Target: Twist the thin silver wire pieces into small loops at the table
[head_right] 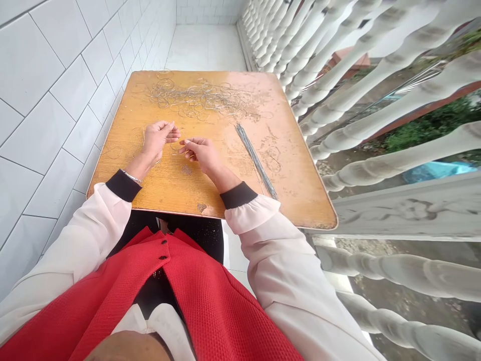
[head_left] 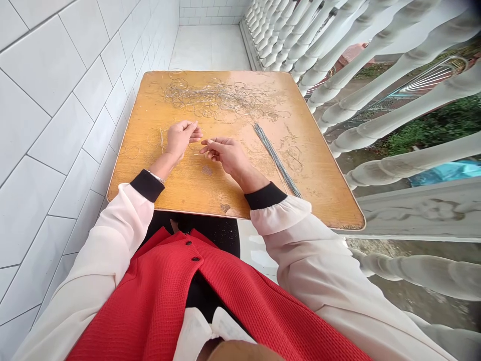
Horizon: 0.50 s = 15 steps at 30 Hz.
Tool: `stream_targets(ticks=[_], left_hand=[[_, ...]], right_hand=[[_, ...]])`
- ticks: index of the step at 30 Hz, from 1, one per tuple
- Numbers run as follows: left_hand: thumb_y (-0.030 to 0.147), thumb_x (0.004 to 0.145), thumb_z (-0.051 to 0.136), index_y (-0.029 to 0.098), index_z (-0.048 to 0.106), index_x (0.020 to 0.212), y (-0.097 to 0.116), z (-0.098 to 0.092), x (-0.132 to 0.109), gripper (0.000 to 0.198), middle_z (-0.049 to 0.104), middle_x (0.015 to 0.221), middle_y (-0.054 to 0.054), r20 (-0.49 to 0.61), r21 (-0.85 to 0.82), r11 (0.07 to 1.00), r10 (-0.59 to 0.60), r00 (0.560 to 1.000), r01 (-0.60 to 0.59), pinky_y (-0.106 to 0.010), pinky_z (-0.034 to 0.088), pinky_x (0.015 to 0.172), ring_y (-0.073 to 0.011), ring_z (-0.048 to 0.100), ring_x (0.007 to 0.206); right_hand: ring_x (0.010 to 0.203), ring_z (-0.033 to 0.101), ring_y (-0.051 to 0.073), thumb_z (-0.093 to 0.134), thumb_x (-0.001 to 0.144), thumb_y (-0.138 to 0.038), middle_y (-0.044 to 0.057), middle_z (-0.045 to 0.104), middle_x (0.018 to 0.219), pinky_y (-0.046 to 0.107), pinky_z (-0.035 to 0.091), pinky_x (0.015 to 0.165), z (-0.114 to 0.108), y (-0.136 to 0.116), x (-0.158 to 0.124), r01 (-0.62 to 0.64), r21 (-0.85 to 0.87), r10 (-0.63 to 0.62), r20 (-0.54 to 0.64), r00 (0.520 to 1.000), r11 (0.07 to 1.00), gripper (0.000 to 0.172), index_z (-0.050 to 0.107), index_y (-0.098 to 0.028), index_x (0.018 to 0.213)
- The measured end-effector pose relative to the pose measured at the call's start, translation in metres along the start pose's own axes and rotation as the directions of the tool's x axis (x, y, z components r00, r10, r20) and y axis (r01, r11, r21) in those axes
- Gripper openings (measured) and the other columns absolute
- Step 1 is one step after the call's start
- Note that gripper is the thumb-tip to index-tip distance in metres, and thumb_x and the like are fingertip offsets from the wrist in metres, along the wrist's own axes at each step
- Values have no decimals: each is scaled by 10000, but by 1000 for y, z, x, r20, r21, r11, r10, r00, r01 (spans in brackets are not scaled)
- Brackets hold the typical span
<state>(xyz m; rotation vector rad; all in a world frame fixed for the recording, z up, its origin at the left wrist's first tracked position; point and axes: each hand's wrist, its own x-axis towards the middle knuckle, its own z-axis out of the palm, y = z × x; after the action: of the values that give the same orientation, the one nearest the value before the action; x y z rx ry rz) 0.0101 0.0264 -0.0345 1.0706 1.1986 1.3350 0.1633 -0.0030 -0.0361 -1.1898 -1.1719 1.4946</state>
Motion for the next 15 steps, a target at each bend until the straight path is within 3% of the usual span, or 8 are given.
stream_targets(ticks=[5, 15], left_hand=[[219, 1036, 641, 147, 599, 729, 4, 1, -4, 319, 664, 677, 31, 49, 16, 1000, -8, 999, 7, -150, 527, 659, -36, 652, 583], [257, 1043, 637, 148, 600, 736, 4, -3, -4, 328, 662, 680, 25, 76, 46, 999, -31, 997, 28, -150, 518, 643, -38, 645, 582]], right_hand=[[426, 560, 74, 534, 983, -7, 10, 683, 553, 170, 445, 466, 8, -2, -3, -18, -2, 18, -26, 999, 1000, 313, 694, -148, 754], [392, 551, 71, 527, 957, 16, -1, 677, 531, 159, 447, 441, 9, -4, -5, -46, -36, 45, -27, 999, 998, 305, 691, -147, 757]])
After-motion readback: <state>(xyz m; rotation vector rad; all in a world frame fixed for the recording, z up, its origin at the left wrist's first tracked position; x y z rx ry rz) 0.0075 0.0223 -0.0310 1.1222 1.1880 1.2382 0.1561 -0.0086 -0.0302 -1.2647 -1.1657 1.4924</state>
